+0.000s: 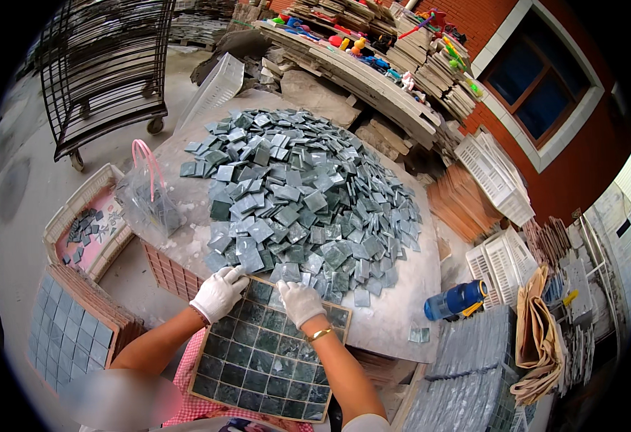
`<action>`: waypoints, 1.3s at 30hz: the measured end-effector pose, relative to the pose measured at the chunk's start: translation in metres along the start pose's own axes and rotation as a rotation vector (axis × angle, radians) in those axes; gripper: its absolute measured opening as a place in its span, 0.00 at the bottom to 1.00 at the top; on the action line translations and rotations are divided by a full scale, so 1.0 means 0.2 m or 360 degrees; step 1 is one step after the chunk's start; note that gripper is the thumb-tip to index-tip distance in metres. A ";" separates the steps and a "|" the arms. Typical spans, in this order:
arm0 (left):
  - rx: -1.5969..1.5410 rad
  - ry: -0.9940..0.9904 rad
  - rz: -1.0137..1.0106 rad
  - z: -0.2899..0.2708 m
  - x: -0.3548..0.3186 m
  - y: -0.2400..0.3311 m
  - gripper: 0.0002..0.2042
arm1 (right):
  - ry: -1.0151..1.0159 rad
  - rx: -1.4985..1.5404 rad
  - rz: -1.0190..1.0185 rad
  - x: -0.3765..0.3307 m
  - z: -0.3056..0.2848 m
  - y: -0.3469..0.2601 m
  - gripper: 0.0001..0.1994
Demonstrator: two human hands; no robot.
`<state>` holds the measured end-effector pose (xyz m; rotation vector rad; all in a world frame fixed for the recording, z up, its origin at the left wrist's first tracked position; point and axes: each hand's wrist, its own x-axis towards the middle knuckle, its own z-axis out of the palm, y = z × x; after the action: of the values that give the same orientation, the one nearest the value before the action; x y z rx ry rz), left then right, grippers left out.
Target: The person places small square tiles into a grid frame on a workbench, then flips the frame to reveal the assembled tile sheet. They repeat this process with another frame, filling it with tiles and flipping it over. The person wears gloves and works in an outdoor area with piles of tiles and stacked materials.
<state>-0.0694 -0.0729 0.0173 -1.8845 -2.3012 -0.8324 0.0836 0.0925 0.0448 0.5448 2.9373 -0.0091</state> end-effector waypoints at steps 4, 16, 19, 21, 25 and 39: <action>-0.0097 0.0060 0.0177 0.10 0.04 0.08 0.21 | 0.0208 0.0306 -0.0039 -0.01 0.01 0.02 0.18; 0.0140 -0.0015 0.0515 0.16 -0.01 0.09 0.22 | -0.0094 0.0554 0.0494 0.03 -0.10 -0.09 0.18; 0.0113 -0.0057 0.0376 0.12 -0.01 0.12 0.22 | -0.0157 0.0565 0.0470 0.03 -0.12 -0.04 0.15; 0.0114 -0.0038 0.0337 0.12 -0.02 0.09 0.21 | -0.0227 0.0674 0.0489 0.03 -0.14 -0.01 0.14; 0.0059 -0.0006 0.0353 0.12 -0.04 0.03 0.21 | 0.0017 0.0778 0.0167 -0.03 -0.10 0.02 0.13; -0.0085 -0.0163 -0.0216 -0.01 -0.45 0.14 0.27 | 0.0399 0.0281 0.0227 -0.15 0.08 -0.16 0.15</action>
<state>-0.0213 -0.1518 -0.0032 -1.8500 -2.5167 -0.8378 0.1017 0.0517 0.0321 0.8375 3.1505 -0.1998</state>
